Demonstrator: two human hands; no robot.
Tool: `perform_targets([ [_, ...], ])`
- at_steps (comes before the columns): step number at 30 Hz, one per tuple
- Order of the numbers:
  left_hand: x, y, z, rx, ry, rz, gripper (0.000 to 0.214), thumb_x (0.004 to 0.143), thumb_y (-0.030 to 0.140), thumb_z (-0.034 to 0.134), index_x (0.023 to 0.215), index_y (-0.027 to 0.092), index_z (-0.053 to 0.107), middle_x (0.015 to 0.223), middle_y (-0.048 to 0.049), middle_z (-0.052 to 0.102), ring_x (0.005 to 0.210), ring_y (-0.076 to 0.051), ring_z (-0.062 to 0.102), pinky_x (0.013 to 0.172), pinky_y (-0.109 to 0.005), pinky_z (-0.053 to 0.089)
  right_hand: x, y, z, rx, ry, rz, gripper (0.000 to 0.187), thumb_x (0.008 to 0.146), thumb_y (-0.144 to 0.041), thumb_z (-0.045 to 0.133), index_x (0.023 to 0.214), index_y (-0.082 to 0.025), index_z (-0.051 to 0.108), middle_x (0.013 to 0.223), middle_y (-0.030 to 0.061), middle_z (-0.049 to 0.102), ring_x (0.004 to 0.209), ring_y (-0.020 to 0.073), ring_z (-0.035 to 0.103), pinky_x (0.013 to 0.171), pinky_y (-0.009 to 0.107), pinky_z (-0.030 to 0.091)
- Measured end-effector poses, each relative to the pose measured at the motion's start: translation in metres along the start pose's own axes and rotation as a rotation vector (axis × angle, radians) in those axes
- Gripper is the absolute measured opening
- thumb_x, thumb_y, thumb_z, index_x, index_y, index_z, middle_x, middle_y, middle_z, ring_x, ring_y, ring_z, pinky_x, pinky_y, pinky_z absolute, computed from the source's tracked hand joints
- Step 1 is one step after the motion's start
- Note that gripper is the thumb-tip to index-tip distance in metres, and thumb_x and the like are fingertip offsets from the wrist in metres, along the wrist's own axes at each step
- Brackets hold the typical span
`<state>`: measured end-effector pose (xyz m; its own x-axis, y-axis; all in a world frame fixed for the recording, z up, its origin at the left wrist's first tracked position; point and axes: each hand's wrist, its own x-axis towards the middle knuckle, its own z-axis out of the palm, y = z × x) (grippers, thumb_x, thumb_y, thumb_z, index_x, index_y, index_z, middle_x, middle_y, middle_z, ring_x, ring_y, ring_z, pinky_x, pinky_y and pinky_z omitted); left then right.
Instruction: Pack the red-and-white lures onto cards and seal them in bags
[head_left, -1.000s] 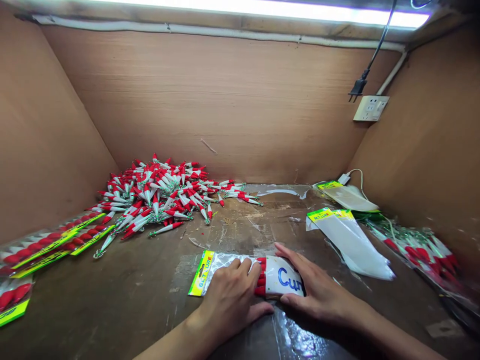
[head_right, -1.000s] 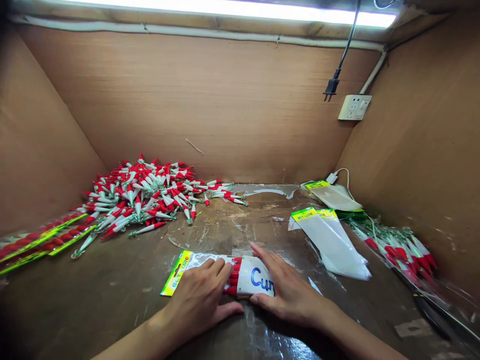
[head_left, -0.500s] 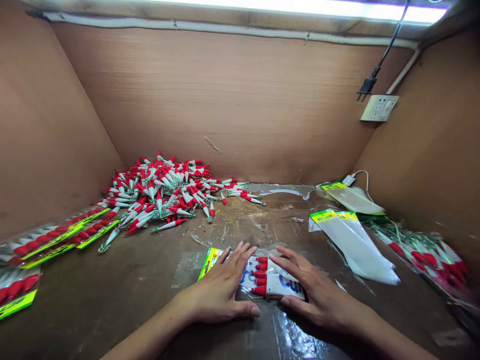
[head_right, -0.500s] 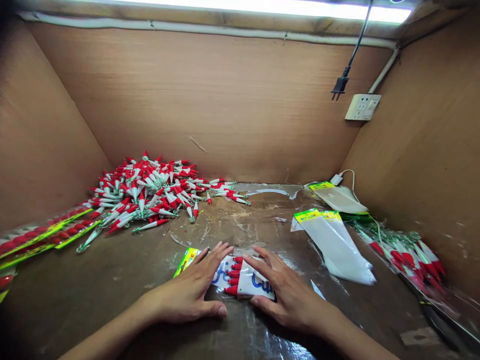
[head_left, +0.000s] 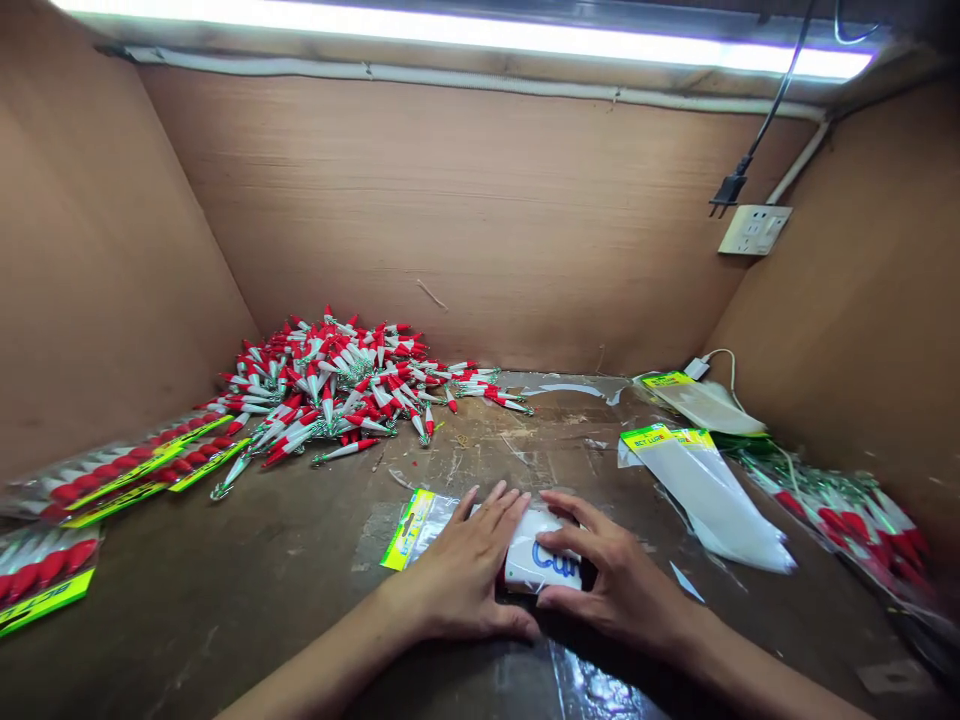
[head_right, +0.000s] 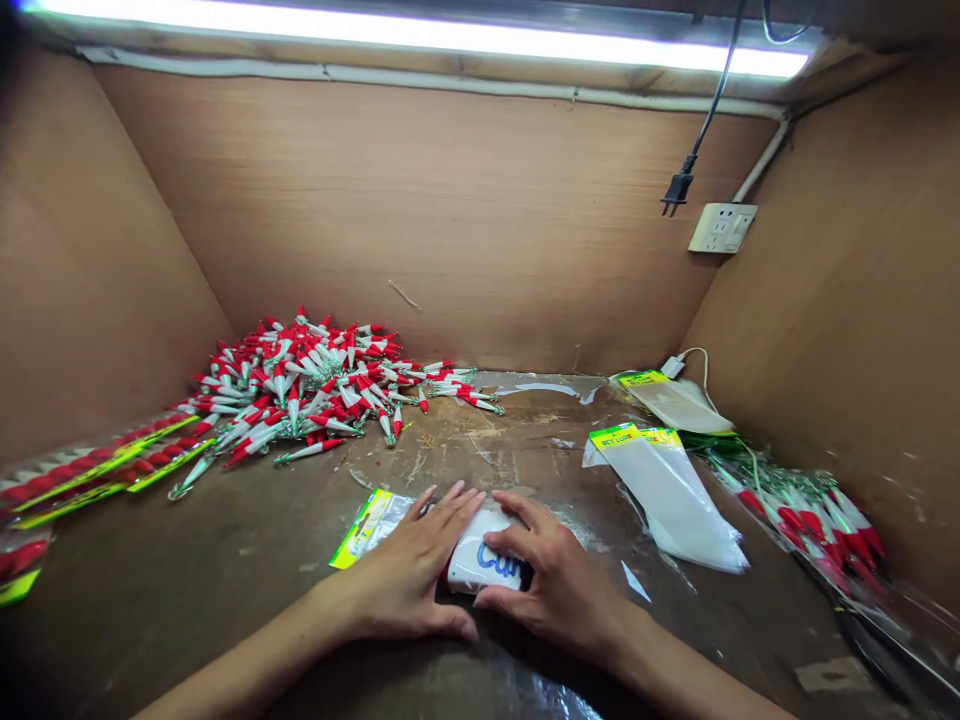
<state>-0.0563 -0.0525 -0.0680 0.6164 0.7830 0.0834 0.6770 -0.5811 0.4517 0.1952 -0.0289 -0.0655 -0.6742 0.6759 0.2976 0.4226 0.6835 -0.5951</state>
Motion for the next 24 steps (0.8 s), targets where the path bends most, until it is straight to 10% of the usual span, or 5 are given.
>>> perform_targets([
  [5, 0.012, 0.012, -0.008, -0.044, 0.170, 0.044, 0.075, 0.077, 0.053, 0.072, 0.140, 0.022, 0.045, 0.139, -0.0136, 0.053, 0.134, -0.037, 0.044, 0.119, -0.062, 0.008, 0.034, -0.043, -0.002, -0.056, 0.058, -0.106, 0.043, 0.079, -0.045, 0.078, 0.114, -0.022, 0.067, 0.150, 0.0144, 0.043, 0.139, 0.0313, 0.042, 0.109, 0.044, 0.044],
  [9, 0.005, 0.015, -0.058, -0.272, 0.334, 0.007, 0.071, 0.072, 0.049, 0.076, 0.130, 0.018, 0.052, 0.122, -0.0135, 0.060, 0.113, -0.036, 0.056, 0.106, -0.060, 0.036, 0.063, -0.086, -0.043, -0.135, 0.214, -0.190, 0.073, 0.079, -0.050, 0.076, 0.141, -0.024, 0.048, 0.159, 0.0138, 0.030, 0.143, 0.0317, 0.035, 0.115, 0.050, 0.037],
  [14, -0.017, 0.010, -0.119, -0.822, 0.336, -0.135, 0.069, 0.083, 0.057, 0.065, 0.136, 0.016, 0.052, 0.100, -0.0130, 0.067, 0.078, -0.028, 0.066, 0.068, -0.039, 0.054, 0.065, -0.100, -0.092, -0.127, 0.560, -0.190, 0.049, 0.092, -0.043, 0.063, 0.138, -0.031, 0.050, 0.152, 0.0068, 0.042, 0.140, 0.0286, 0.039, 0.115, 0.051, 0.034],
  [24, 0.006, 0.023, -0.093, -1.140, 0.149, 0.111, 0.082, 0.069, 0.056, 0.079, 0.137, 0.017, 0.054, 0.119, -0.0158, 0.068, 0.108, -0.036, 0.063, 0.092, -0.045, 0.048, 0.056, -0.059, -0.078, 0.256, 0.302, -0.063, 0.052, 0.094, -0.049, 0.059, 0.141, -0.029, 0.050, 0.142, 0.0086, 0.054, 0.130, 0.0270, 0.051, 0.109, 0.050, 0.043],
])
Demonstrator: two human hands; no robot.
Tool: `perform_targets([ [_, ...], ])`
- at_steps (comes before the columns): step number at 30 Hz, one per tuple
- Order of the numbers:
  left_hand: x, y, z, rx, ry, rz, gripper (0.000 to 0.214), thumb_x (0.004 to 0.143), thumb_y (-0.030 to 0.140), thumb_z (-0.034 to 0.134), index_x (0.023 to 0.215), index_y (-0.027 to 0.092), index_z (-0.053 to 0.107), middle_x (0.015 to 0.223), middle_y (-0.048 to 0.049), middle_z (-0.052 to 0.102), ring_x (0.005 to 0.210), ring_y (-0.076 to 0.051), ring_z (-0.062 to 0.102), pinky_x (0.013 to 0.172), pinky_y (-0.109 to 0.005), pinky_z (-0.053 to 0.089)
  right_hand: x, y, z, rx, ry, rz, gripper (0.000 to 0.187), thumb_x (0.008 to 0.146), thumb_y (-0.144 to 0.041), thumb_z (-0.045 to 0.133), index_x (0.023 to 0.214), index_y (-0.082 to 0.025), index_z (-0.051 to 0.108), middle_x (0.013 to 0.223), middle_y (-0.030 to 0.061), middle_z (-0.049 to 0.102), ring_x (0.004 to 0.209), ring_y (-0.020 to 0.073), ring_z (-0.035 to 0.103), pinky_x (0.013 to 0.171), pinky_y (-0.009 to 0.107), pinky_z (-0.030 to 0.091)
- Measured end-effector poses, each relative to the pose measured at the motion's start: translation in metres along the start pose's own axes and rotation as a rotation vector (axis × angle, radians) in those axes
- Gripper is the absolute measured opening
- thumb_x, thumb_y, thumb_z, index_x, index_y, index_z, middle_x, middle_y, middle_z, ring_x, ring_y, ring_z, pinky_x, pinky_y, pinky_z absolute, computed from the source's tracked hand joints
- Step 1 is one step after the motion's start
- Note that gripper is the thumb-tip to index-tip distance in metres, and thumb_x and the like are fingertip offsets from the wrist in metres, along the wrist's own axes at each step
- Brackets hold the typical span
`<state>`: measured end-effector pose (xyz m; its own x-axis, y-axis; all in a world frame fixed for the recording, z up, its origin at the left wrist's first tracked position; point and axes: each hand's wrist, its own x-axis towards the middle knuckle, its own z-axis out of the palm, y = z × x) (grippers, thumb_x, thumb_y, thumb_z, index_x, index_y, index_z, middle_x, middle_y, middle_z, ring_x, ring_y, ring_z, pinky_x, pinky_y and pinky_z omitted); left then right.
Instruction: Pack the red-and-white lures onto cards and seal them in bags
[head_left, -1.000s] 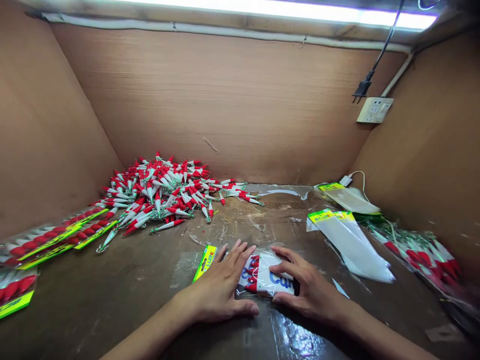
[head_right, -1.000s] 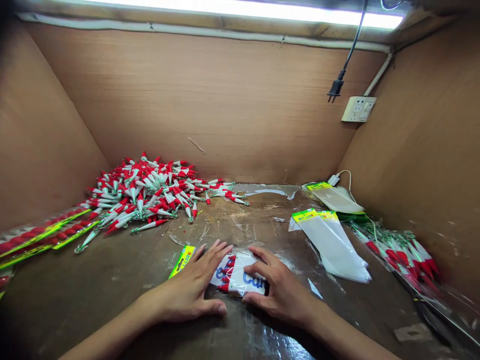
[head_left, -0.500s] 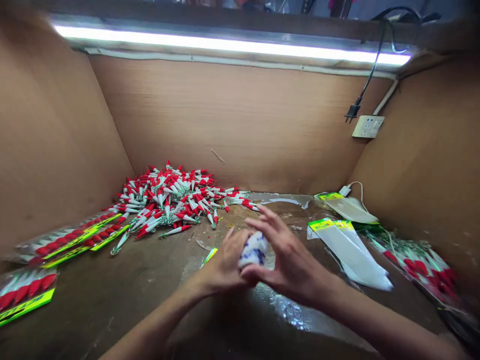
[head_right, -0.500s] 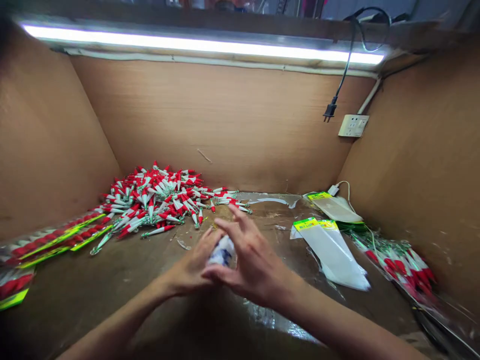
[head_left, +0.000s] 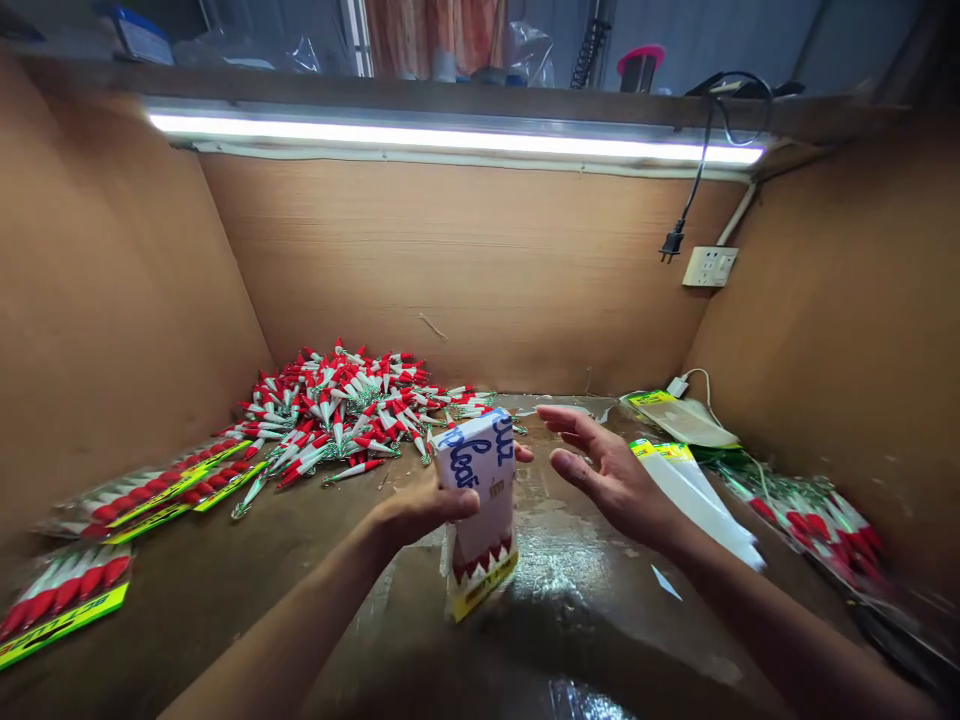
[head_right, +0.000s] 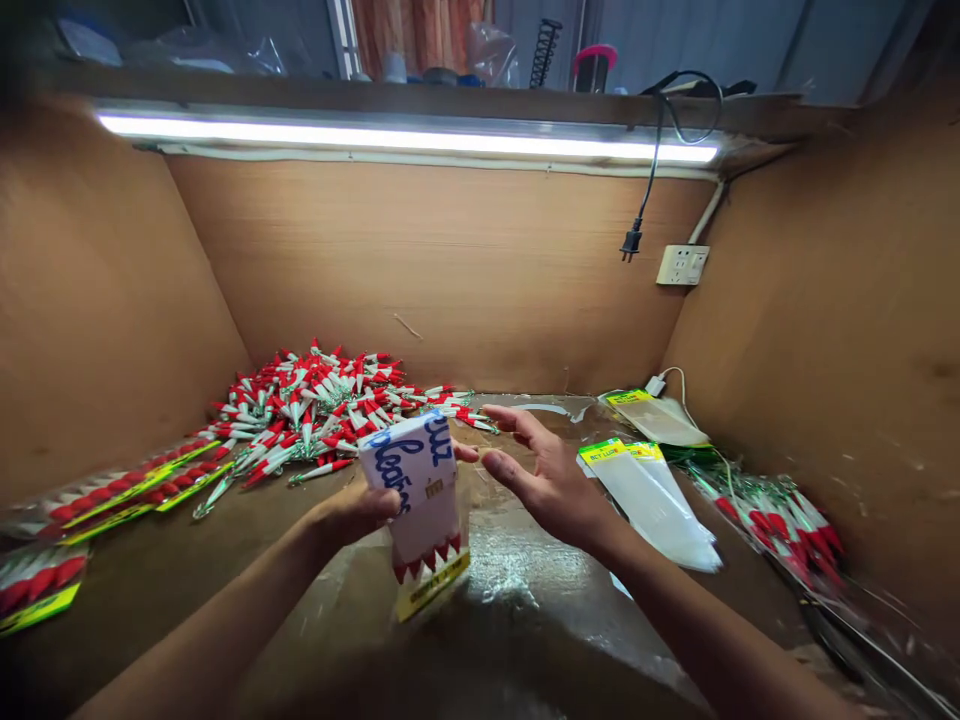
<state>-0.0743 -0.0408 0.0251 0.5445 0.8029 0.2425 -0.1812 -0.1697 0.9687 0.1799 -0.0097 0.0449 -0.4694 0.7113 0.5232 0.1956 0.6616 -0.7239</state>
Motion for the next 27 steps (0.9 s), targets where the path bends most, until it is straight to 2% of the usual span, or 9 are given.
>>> perform_targets([
  [3, 0.009, -0.019, 0.001, -0.099, -0.021, -0.074, 0.082, 0.068, 0.059, 0.080, 0.134, 0.016, 0.057, 0.114, -0.0146, 0.071, 0.108, -0.036, 0.063, 0.093, -0.046, 0.046, 0.012, 0.000, 0.008, 0.176, -0.124, -0.001, 0.057, 0.090, -0.050, 0.065, 0.139, -0.026, 0.052, 0.141, 0.0096, 0.055, 0.129, 0.0262, 0.052, 0.108, 0.047, 0.043],
  [7, 0.015, -0.039, -0.002, -0.219, -0.047, -0.122, 0.078, 0.066, 0.057, 0.083, 0.129, 0.016, 0.062, 0.117, -0.0150, 0.070, 0.114, -0.037, 0.062, 0.098, -0.048, 0.044, 0.028, 0.009, 0.026, 0.467, -0.279, 0.110, 0.044, 0.083, -0.050, 0.072, 0.113, -0.018, 0.068, 0.112, 0.0086, 0.071, 0.103, 0.0234, 0.066, 0.090, 0.040, 0.053],
  [12, 0.012, -0.055, 0.002, -0.401, -0.051, -0.061, 0.095, 0.066, 0.075, 0.074, 0.137, 0.014, 0.055, 0.137, -0.0202, 0.059, 0.134, -0.040, 0.046, 0.112, -0.052, 0.030, 0.043, 0.024, 0.045, 0.706, -0.040, 0.205, 0.039, 0.080, -0.048, 0.075, 0.102, -0.016, 0.070, 0.097, 0.0069, 0.075, 0.088, 0.0212, 0.067, 0.082, 0.036, 0.053],
  [16, 0.008, -0.070, 0.001, -0.520, 0.036, -0.064, 0.096, 0.072, 0.078, 0.066, 0.141, 0.014, 0.049, 0.142, -0.0219, 0.054, 0.135, -0.039, 0.046, 0.114, -0.054, 0.027, 0.053, 0.042, 0.030, 0.891, 0.220, 0.231, 0.040, 0.076, -0.048, 0.078, 0.100, -0.016, 0.069, 0.097, 0.0077, 0.075, 0.090, 0.0226, 0.068, 0.085, 0.036, 0.052],
  [18, 0.007, -0.077, -0.002, -0.583, 0.071, -0.095, 0.093, 0.076, 0.076, 0.064, 0.145, 0.018, 0.043, 0.146, -0.0206, 0.050, 0.136, -0.038, 0.045, 0.111, -0.053, 0.031, 0.052, 0.059, 0.010, 0.812, 0.302, 0.288, 0.042, 0.078, -0.050, 0.076, 0.103, -0.018, 0.068, 0.102, 0.0084, 0.074, 0.093, 0.0235, 0.068, 0.085, 0.037, 0.053],
  [20, 0.005, -0.082, -0.006, -0.624, 0.107, -0.140, 0.084, 0.082, 0.069, 0.063, 0.148, 0.022, 0.038, 0.149, -0.0191, 0.046, 0.137, -0.035, 0.045, 0.108, -0.051, 0.035, 0.041, 0.081, -0.011, 0.571, 0.328, 0.354, 0.049, 0.078, -0.052, 0.073, 0.110, -0.016, 0.066, 0.108, 0.0115, 0.072, 0.098, 0.0258, 0.067, 0.087, 0.040, 0.053],
  [24, 0.002, -0.091, -0.012, -0.575, 0.194, -0.211, 0.076, 0.078, 0.023, 0.076, 0.145, 0.025, 0.040, 0.150, -0.0164, 0.045, 0.136, -0.032, 0.048, 0.106, -0.046, 0.040, -0.004, 0.114, -0.021, -0.142, 0.472, 0.334, 0.072, 0.067, -0.051, 0.079, 0.128, -0.016, 0.061, 0.126, 0.0157, 0.062, 0.109, 0.0299, 0.060, 0.094, 0.044, 0.047],
  [25, 0.002, -0.093, -0.013, -0.555, 0.208, -0.216, 0.080, 0.072, 0.012, 0.076, 0.143, 0.024, 0.041, 0.149, -0.0160, 0.046, 0.135, -0.032, 0.049, 0.106, -0.045, 0.040, -0.016, 0.116, -0.015, -0.210, 0.407, 0.339, 0.067, 0.071, -0.053, 0.076, 0.126, -0.017, 0.063, 0.124, 0.0149, 0.063, 0.105, 0.0288, 0.060, 0.091, 0.043, 0.048],
  [27, 0.004, -0.095, -0.013, -0.535, 0.221, -0.205, 0.086, 0.063, -0.002, 0.070, 0.141, 0.023, 0.043, 0.147, -0.0155, 0.048, 0.134, -0.031, 0.050, 0.106, -0.043, 0.041, -0.039, 0.113, 0.006, -0.119, 0.078, 0.424, 0.049, 0.083, -0.056, 0.064, 0.111, -0.017, 0.071, 0.103, 0.0104, 0.070, 0.082, 0.0224, 0.063, 0.073, 0.034, 0.050],
])
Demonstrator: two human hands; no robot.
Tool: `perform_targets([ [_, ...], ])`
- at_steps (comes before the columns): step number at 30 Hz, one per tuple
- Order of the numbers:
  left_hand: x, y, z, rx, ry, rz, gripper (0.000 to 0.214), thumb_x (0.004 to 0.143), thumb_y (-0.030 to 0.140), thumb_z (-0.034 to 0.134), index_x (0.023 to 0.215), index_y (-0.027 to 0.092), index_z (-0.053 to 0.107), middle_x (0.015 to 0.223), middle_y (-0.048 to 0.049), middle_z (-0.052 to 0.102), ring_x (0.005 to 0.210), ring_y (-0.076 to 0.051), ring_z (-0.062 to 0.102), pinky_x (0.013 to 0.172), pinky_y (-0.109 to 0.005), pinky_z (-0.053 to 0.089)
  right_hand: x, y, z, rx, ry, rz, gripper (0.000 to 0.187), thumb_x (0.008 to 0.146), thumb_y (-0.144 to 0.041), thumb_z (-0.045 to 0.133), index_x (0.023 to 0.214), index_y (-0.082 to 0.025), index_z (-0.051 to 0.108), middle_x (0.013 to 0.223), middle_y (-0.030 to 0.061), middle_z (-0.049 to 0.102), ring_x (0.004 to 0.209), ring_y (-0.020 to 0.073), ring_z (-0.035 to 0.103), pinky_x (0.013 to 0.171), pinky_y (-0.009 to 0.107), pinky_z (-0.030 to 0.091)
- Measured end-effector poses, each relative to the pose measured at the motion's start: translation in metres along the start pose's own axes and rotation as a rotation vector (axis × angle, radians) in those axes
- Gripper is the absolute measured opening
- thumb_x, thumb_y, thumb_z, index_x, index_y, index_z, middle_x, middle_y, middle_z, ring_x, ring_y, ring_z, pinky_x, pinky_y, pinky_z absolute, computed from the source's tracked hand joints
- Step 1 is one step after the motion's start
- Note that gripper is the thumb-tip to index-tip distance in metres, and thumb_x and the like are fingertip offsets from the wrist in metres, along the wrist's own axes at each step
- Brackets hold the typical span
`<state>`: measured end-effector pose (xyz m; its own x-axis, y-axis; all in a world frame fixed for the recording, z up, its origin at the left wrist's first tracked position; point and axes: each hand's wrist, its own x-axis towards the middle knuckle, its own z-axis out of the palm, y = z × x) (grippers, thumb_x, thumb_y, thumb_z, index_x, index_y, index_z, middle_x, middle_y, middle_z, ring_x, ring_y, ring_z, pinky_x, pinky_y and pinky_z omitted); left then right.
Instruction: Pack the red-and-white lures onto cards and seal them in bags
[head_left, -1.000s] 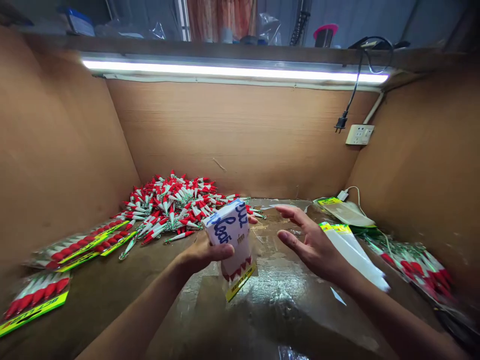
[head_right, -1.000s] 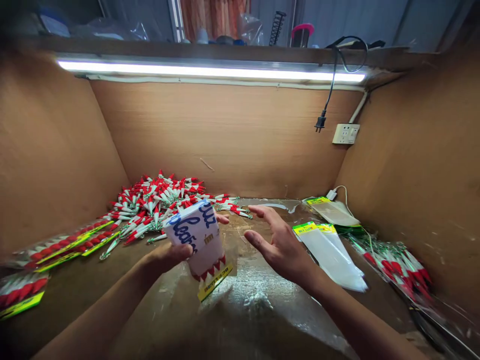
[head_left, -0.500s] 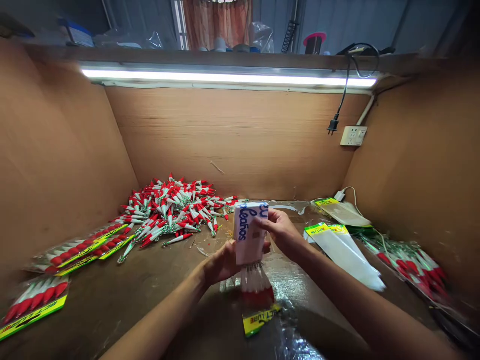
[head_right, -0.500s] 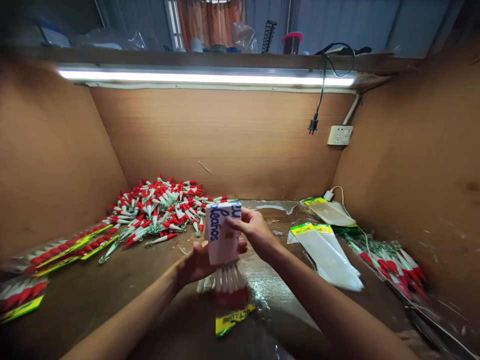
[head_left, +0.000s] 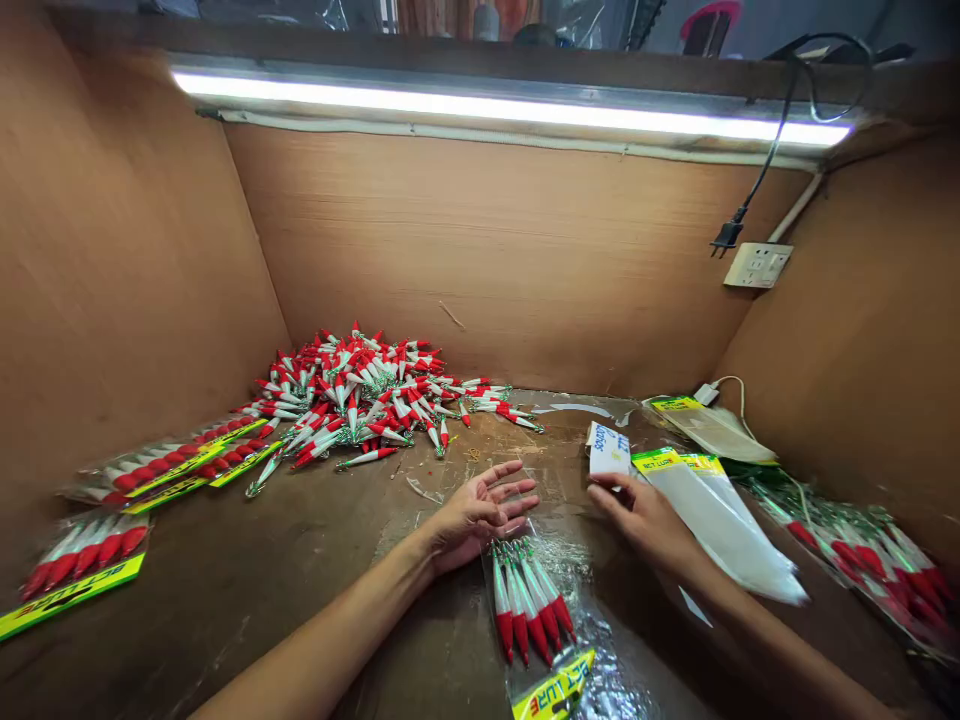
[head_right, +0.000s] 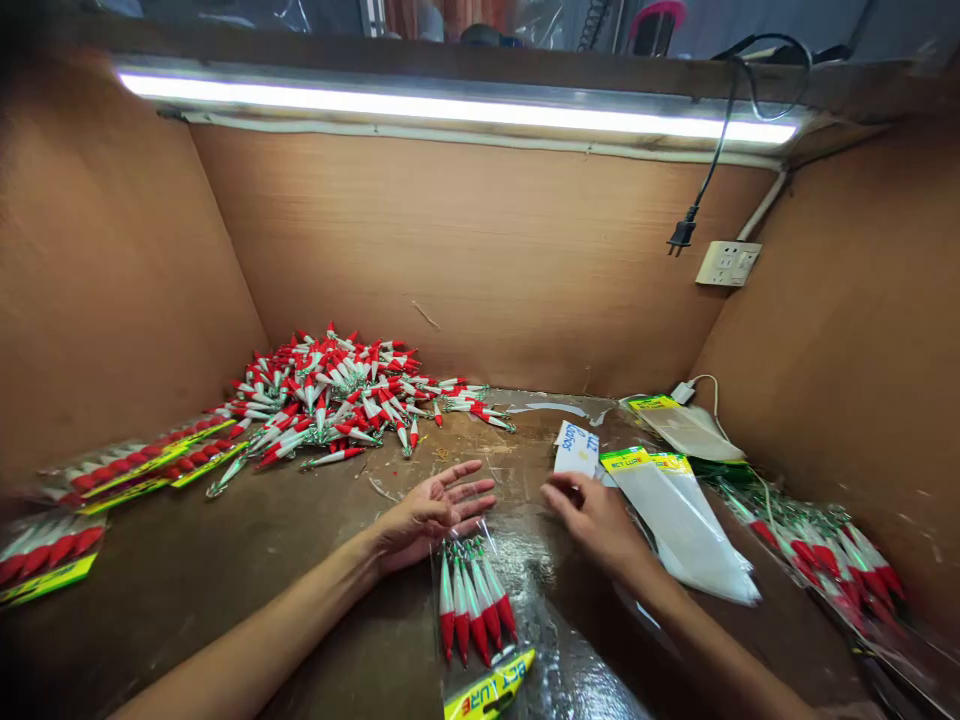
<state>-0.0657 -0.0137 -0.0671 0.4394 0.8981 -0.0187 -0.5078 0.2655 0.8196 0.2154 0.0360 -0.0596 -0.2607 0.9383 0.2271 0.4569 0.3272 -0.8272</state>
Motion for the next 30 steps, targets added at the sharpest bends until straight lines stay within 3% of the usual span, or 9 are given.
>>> perform_targets([
  [3, 0.003, 0.001, 0.007, 0.016, -0.006, 0.080, 0.087, 0.059, -0.004, 0.065, 0.139, 0.024, 0.044, 0.145, -0.0138, 0.051, 0.134, -0.030, 0.051, 0.108, -0.041, 0.039, -0.028, -0.007, 0.032, 0.216, -0.530, 0.136, 0.044, 0.086, -0.058, 0.061, 0.094, -0.016, 0.074, 0.073, 0.0016, 0.067, 0.052, 0.0114, 0.048, 0.048, 0.023, 0.036],
  [5, 0.003, 0.004, 0.015, 0.040, 0.003, 0.162, 0.081, 0.066, 0.003, 0.069, 0.140, 0.025, 0.043, 0.147, -0.0127, 0.050, 0.136, -0.030, 0.048, 0.111, -0.041, 0.036, -0.035, -0.012, 0.048, 0.342, -0.666, 0.168, 0.039, 0.080, -0.054, 0.071, 0.083, -0.015, 0.072, 0.064, -0.0021, 0.061, 0.050, 0.0088, 0.043, 0.047, 0.021, 0.030],
  [8, -0.001, 0.008, 0.024, 0.063, 0.086, 0.249, 0.064, 0.086, 0.028, 0.069, 0.143, 0.027, 0.041, 0.147, -0.0123, 0.049, 0.137, -0.029, 0.046, 0.109, -0.041, 0.039, -0.035, -0.011, 0.057, 0.455, -0.597, 0.193, 0.040, 0.075, -0.052, 0.077, 0.067, -0.014, 0.065, 0.058, -0.0029, 0.057, 0.051, 0.0089, 0.043, 0.049, 0.020, 0.031],
  [11, -0.004, 0.003, 0.026, 0.120, 0.146, 0.150, 0.059, 0.089, 0.044, 0.067, 0.141, 0.027, 0.043, 0.133, -0.0132, 0.058, 0.121, -0.028, 0.058, 0.092, -0.039, 0.051, -0.029, -0.005, 0.055, 0.523, -0.424, 0.210, 0.040, 0.076, -0.052, 0.075, 0.072, -0.014, 0.065, 0.063, -0.0008, 0.060, 0.054, 0.0110, 0.048, 0.051, 0.021, 0.035],
  [14, -0.003, -0.011, 0.025, 0.255, 0.150, -0.012, 0.051, 0.079, 0.040, 0.079, 0.120, 0.017, 0.059, 0.111, -0.0123, 0.067, 0.094, -0.023, 0.067, 0.073, -0.031, 0.054, -0.027, -0.004, 0.050, 0.550, -0.315, 0.173, 0.038, 0.078, -0.051, 0.075, 0.076, -0.014, 0.066, 0.069, 0.0004, 0.063, 0.059, 0.0125, 0.052, 0.055, 0.022, 0.040],
  [18, 0.002, -0.024, 0.026, 0.459, 0.240, 0.016, 0.036, 0.076, 0.041, 0.079, 0.087, 0.010, 0.066, 0.077, -0.0050, 0.067, 0.059, -0.012, 0.058, 0.055, -0.022, 0.044, -0.030, -0.012, 0.047, 0.562, -0.286, 0.100, 0.036, 0.081, -0.049, 0.073, 0.089, -0.014, 0.070, 0.080, 0.0030, 0.069, 0.067, 0.0150, 0.058, 0.057, 0.022, 0.042],
  [22, 0.004, -0.024, 0.031, 0.546, 0.255, 0.091, 0.035, 0.077, 0.043, 0.077, 0.084, 0.011, 0.066, 0.072, -0.0031, 0.066, 0.058, -0.012, 0.055, 0.055, -0.021, 0.041, -0.034, -0.019, 0.050, 0.637, -0.357, 0.083, 0.043, 0.080, -0.047, 0.075, 0.107, -0.015, 0.072, 0.091, 0.0057, 0.073, 0.077, 0.0201, 0.065, 0.067, 0.027, 0.050],
  [25, 0.002, -0.022, 0.037, 0.611, 0.260, 0.117, 0.034, 0.076, 0.042, 0.076, 0.083, 0.011, 0.066, 0.073, -0.0042, 0.067, 0.061, -0.014, 0.056, 0.056, -0.022, 0.041, -0.037, -0.021, 0.051, 0.659, -0.354, 0.055, 0.042, 0.079, -0.045, 0.076, 0.109, -0.015, 0.072, 0.092, 0.0059, 0.074, 0.085, 0.0237, 0.067, 0.079, 0.034, 0.052],
  [30, 0.000, -0.025, 0.041, 0.816, 0.322, 0.209, 0.018, 0.075, 0.028, 0.074, 0.073, 0.013, 0.065, 0.062, 0.0026, 0.057, 0.055, -0.011, 0.048, 0.051, -0.019, 0.033, -0.039, -0.026, 0.051, 0.600, -0.345, 0.020, 0.041, 0.077, -0.048, 0.076, 0.102, -0.015, 0.075, 0.091, 0.0062, 0.074, 0.086, 0.0251, 0.068, 0.083, 0.037, 0.053],
])
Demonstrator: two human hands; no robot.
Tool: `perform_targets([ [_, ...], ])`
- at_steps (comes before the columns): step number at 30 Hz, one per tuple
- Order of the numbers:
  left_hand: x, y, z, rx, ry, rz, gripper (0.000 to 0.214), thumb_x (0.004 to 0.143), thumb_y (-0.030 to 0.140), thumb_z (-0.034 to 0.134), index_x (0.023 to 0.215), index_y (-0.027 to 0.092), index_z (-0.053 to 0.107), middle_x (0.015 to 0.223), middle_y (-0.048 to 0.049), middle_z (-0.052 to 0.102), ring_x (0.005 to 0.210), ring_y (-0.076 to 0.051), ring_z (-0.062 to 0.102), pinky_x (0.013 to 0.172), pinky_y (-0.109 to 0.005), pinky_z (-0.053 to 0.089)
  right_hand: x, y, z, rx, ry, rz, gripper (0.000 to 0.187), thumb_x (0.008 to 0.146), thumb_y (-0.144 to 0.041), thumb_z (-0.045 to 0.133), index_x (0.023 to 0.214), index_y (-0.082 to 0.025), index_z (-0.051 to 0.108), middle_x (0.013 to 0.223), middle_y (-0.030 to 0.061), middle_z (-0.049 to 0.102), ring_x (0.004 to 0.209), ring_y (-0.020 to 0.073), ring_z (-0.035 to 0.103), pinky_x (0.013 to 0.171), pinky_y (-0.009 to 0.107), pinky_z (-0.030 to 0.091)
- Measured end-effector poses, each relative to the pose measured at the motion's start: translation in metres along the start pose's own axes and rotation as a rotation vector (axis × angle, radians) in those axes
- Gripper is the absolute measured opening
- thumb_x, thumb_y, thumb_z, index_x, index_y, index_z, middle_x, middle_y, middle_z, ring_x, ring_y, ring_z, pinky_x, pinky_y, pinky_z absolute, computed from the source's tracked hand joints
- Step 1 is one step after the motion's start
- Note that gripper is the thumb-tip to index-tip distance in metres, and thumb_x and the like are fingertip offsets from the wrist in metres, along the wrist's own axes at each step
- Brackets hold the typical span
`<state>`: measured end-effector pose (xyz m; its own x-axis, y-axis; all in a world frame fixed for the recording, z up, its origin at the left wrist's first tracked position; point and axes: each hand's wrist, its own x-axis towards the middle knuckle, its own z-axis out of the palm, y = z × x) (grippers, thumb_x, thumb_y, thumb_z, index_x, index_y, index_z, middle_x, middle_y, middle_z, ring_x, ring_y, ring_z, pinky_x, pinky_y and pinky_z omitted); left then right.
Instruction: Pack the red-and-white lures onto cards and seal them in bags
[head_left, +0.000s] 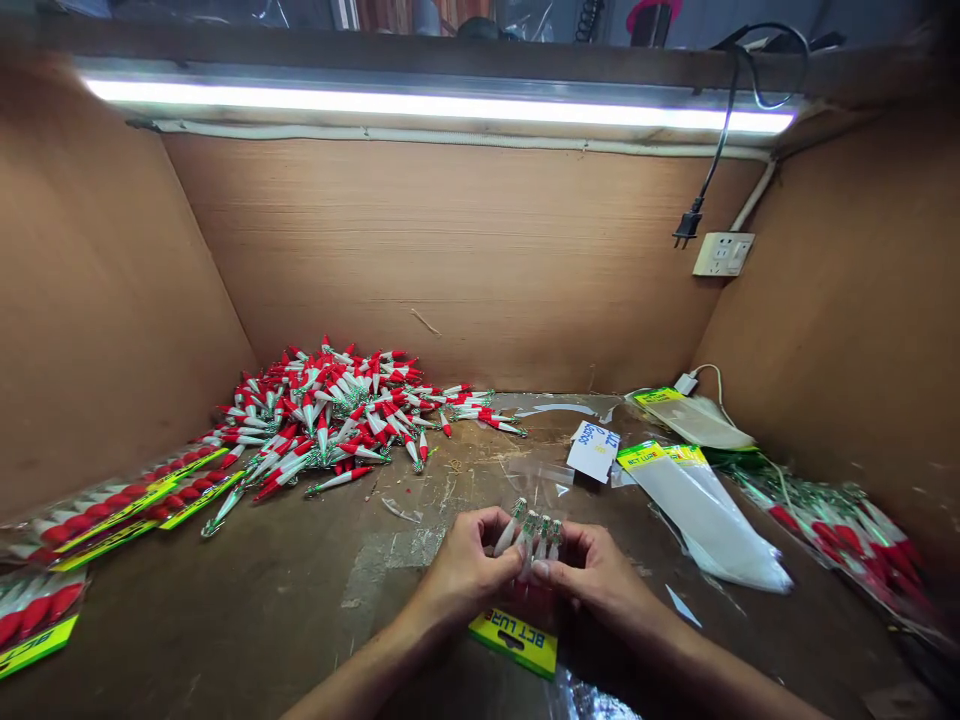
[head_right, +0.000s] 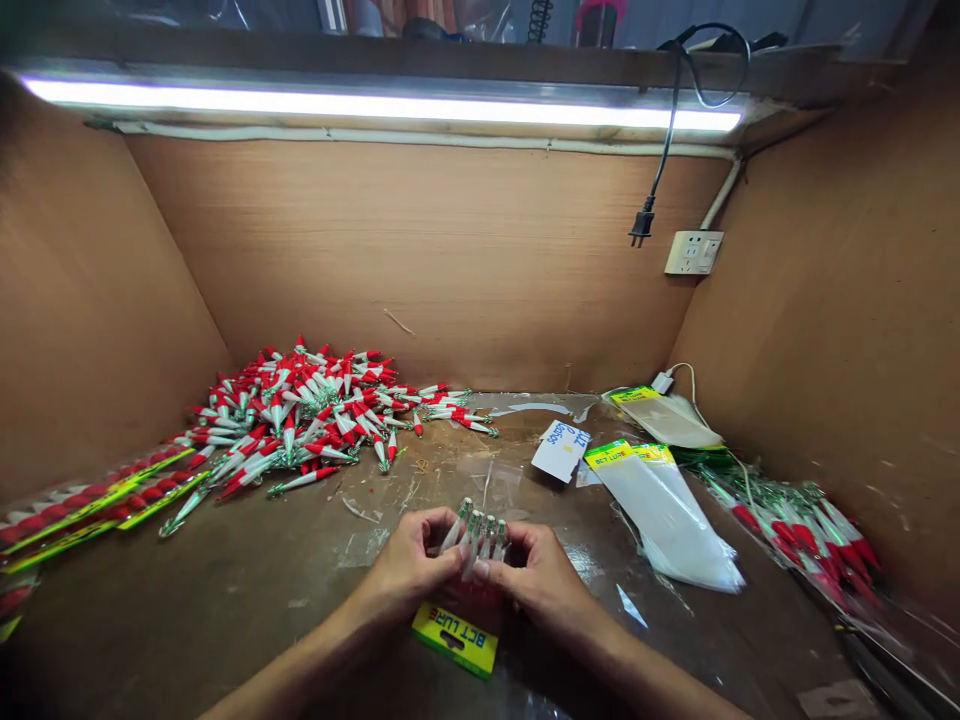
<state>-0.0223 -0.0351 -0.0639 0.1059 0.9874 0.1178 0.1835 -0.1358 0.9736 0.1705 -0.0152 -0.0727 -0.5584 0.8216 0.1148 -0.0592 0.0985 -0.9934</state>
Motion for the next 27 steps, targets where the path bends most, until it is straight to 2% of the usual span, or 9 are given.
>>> perform_targets([
  [3, 0.000, -0.001, 0.001, 0.004, 0.036, 0.029, 0.015, 0.076, 0.027, 0.072, 0.073, 0.013, 0.066, 0.061, 0.0029, 0.056, 0.055, -0.010, 0.046, 0.051, -0.019, 0.032, -0.001, -0.003, 0.001, -0.019, 0.022, 0.000, 0.041, 0.077, -0.050, 0.076, 0.098, -0.015, 0.074, 0.092, 0.0062, 0.074, 0.085, 0.0252, 0.067, 0.080, 0.035, 0.053],
  [7, 0.002, -0.001, -0.002, -0.287, -0.087, -0.017, 0.033, 0.077, 0.042, 0.078, 0.091, 0.013, 0.070, 0.081, -0.0050, 0.069, 0.070, -0.018, 0.062, 0.066, -0.025, 0.046, -0.002, -0.004, -0.003, 0.021, 0.090, 0.040, 0.037, 0.078, -0.050, 0.076, 0.088, -0.014, 0.071, 0.084, 0.0056, 0.072, 0.076, 0.0218, 0.066, 0.068, 0.030, 0.051],
  [9, 0.003, -0.002, -0.004, -0.368, -0.133, -0.045, 0.040, 0.075, 0.045, 0.080, 0.096, 0.013, 0.070, 0.087, -0.0072, 0.071, 0.075, -0.020, 0.065, 0.069, -0.027, 0.048, -0.002, -0.003, -0.005, 0.037, 0.099, 0.049, 0.036, 0.079, -0.049, 0.076, 0.087, -0.014, 0.069, 0.080, 0.0049, 0.071, 0.072, 0.0196, 0.064, 0.064, 0.027, 0.049],
  [13, 0.004, -0.006, -0.003, -0.330, -0.083, -0.039, 0.037, 0.078, 0.046, 0.079, 0.088, 0.012, 0.069, 0.082, -0.0064, 0.071, 0.070, -0.017, 0.063, 0.066, -0.024, 0.046, -0.003, -0.001, -0.006, 0.076, 0.103, 0.049, 0.036, 0.081, -0.049, 0.074, 0.089, -0.015, 0.068, 0.083, 0.0049, 0.070, 0.072, 0.0191, 0.064, 0.062, 0.026, 0.048],
  [16, 0.004, -0.007, -0.001, -0.346, -0.091, -0.013, 0.037, 0.078, 0.045, 0.079, 0.095, 0.013, 0.069, 0.089, -0.0072, 0.072, 0.077, -0.019, 0.065, 0.072, -0.026, 0.049, -0.003, 0.003, -0.006, 0.073, 0.111, 0.052, 0.037, 0.083, -0.051, 0.071, 0.089, -0.015, 0.067, 0.081, 0.0044, 0.069, 0.069, 0.0176, 0.062, 0.059, 0.025, 0.046],
  [20, 0.004, -0.011, 0.000, -0.333, -0.109, -0.046, 0.041, 0.078, 0.046, 0.079, 0.097, 0.011, 0.070, 0.087, -0.0087, 0.073, 0.073, -0.019, 0.065, 0.069, -0.027, 0.049, 0.000, 0.005, -0.012, 0.015, 0.098, 0.061, 0.043, 0.085, -0.054, 0.068, 0.104, -0.015, 0.068, 0.079, 0.0033, 0.067, 0.059, 0.0132, 0.054, 0.051, 0.023, 0.042],
  [23, 0.003, -0.014, 0.001, -0.274, -0.115, -0.076, 0.040, 0.077, 0.046, 0.080, 0.090, 0.009, 0.071, 0.080, -0.0077, 0.072, 0.066, -0.017, 0.063, 0.062, -0.025, 0.045, 0.004, -0.001, -0.021, -0.034, 0.161, 0.043, 0.051, 0.084, -0.056, 0.068, 0.119, -0.018, 0.066, 0.089, 0.0047, 0.068, 0.064, 0.0143, 0.054, 0.051, 0.022, 0.042],
  [25, 0.002, -0.015, 0.002, -0.269, -0.148, -0.091, 0.040, 0.076, 0.044, 0.081, 0.092, 0.009, 0.070, 0.082, -0.0077, 0.072, 0.069, -0.017, 0.063, 0.063, -0.024, 0.045, 0.006, -0.008, -0.026, -0.048, 0.215, 0.021, 0.045, 0.082, -0.053, 0.071, 0.111, -0.018, 0.070, 0.090, 0.0045, 0.068, 0.068, 0.0147, 0.054, 0.056, 0.023, 0.041],
  [27, 0.001, -0.014, 0.003, -0.280, -0.146, -0.107, 0.039, 0.075, 0.043, 0.082, 0.093, 0.011, 0.069, 0.083, -0.0066, 0.071, 0.069, -0.016, 0.061, 0.063, -0.024, 0.044, 0.006, -0.015, -0.029, -0.074, 0.251, -0.007, 0.035, 0.081, -0.050, 0.073, 0.090, -0.016, 0.073, 0.077, 0.0021, 0.065, 0.066, 0.0138, 0.051, 0.059, 0.024, 0.039],
])
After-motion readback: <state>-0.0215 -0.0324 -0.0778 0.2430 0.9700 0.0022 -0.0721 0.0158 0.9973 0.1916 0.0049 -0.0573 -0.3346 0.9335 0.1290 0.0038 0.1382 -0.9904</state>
